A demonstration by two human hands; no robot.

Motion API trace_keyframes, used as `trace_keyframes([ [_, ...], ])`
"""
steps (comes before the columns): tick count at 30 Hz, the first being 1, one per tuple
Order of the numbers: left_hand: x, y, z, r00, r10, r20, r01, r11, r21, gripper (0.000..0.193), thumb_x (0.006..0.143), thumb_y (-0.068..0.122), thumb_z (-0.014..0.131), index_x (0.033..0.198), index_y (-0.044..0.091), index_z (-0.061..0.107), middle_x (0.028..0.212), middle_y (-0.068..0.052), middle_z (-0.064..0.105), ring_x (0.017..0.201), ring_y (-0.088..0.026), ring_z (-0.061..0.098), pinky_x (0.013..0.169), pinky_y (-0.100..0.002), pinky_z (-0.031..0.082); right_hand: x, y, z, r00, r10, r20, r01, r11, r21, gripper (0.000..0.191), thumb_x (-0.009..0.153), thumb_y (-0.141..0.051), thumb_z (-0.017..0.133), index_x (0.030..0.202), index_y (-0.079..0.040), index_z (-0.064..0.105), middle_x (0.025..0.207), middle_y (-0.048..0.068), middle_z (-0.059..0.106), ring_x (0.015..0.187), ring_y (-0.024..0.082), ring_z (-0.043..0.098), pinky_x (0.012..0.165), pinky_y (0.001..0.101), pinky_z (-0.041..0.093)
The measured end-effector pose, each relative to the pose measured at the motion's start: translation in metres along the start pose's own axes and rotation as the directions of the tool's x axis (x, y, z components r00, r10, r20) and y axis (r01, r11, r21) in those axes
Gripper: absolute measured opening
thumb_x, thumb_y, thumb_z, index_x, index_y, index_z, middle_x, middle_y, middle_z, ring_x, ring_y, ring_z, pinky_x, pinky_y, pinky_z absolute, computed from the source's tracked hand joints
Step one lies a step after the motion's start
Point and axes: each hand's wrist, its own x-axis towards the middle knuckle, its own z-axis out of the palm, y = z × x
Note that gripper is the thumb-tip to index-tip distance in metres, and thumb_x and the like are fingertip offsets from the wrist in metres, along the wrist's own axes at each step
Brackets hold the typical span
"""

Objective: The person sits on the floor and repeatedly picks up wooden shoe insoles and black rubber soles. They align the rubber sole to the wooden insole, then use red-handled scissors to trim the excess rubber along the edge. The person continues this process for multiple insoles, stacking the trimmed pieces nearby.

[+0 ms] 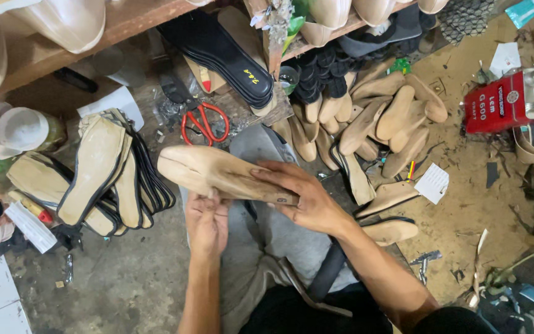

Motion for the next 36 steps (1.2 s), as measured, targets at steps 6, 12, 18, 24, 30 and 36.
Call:
trace_keyframes([
  [6,0.022,0.016,-0.014,0.993,0.049,-0.106,-0.035,0.991,0.131,0.04,0.108,0.007,0.059,0.145,0.0,0.048,0.137,-0.013,0.062,0.126,-0.025,0.062,0.111,-0.045,0.05,-0.002,0.023,-0.004,1.0,-0.028,-0.013,0.028,0.998,0.047,0.059,0.082,-0.01,0.079,0.138,-0.01,0.064,0.147,0.016,0.061,0.136,0.034,0.059,0.113,0.0433,0.048],
  [12,0.025,0.022,-0.006,0.984,-0.044,-0.17,0.074,0.982,0.173,0.037,0.106,0.011,0.056,0.14,-0.001,0.048,0.135,-0.017,0.063,0.121,-0.03,0.065,0.104,-0.049,0.055,-0.062,0.154,-0.043,0.916,0.391,-0.088,-0.192,0.623,0.758,0.029,0.109,-0.019,0.059,0.124,0.001,0.074,0.12,0.027,0.073,0.111,0.035,0.072,0.101,0.0465,0.058],
  [18,0.033,0.023,0.001,0.98,-0.085,-0.18,0.114,0.981,0.158,0.035,0.106,0.012,0.056,0.138,0.001,0.049,0.134,-0.016,0.064,0.121,-0.029,0.065,0.103,-0.05,0.054,-0.113,0.36,-0.101,0.464,0.814,-0.35,0.061,0.365,0.929,0.043,0.107,-0.032,0.055,0.143,-0.01,0.055,0.105,0.012,0.057,0.09,0.027,0.059,0.08,0.044,0.053],
  [24,0.037,0.021,0.002,0.98,-0.074,-0.183,0.104,0.981,0.164,0.036,0.105,0.01,0.055,0.139,0.0,0.049,0.134,-0.015,0.064,0.122,-0.028,0.065,0.106,-0.049,0.053,-0.131,0.432,-0.132,-0.087,0.988,0.13,0.217,-0.108,0.97,0.058,0.106,-0.042,0.052,0.146,-0.002,0.04,0.116,0.016,0.06,0.102,0.031,0.062,0.095,0.0517,0.053],
  [30,0.039,0.018,-0.002,0.973,-0.083,-0.215,0.123,0.976,0.18,0.037,0.105,0.009,0.054,0.141,0.001,0.048,0.136,-0.013,0.062,0.124,-0.026,0.063,0.106,-0.048,0.052,-0.126,0.44,-0.139,0.144,0.985,-0.091,0.459,0.015,0.888,0.058,0.107,-0.047,0.047,0.142,0.0,0.045,0.127,0.021,0.056,0.114,0.037,0.057,0.107,0.0587,0.05],
  [36,0.039,0.02,-0.004,0.965,-0.102,-0.241,0.147,0.973,0.178,0.039,0.105,0.007,0.052,0.143,0.001,0.048,0.138,-0.014,0.061,0.124,-0.027,0.063,0.106,-0.047,0.051,-0.126,0.464,-0.165,0.122,0.992,-0.001,0.478,-0.058,0.876,0.074,0.098,-0.069,0.06,0.134,-0.004,0.059,0.108,0.006,0.056,0.091,0.02,0.055,0.09,0.0443,0.058],
])
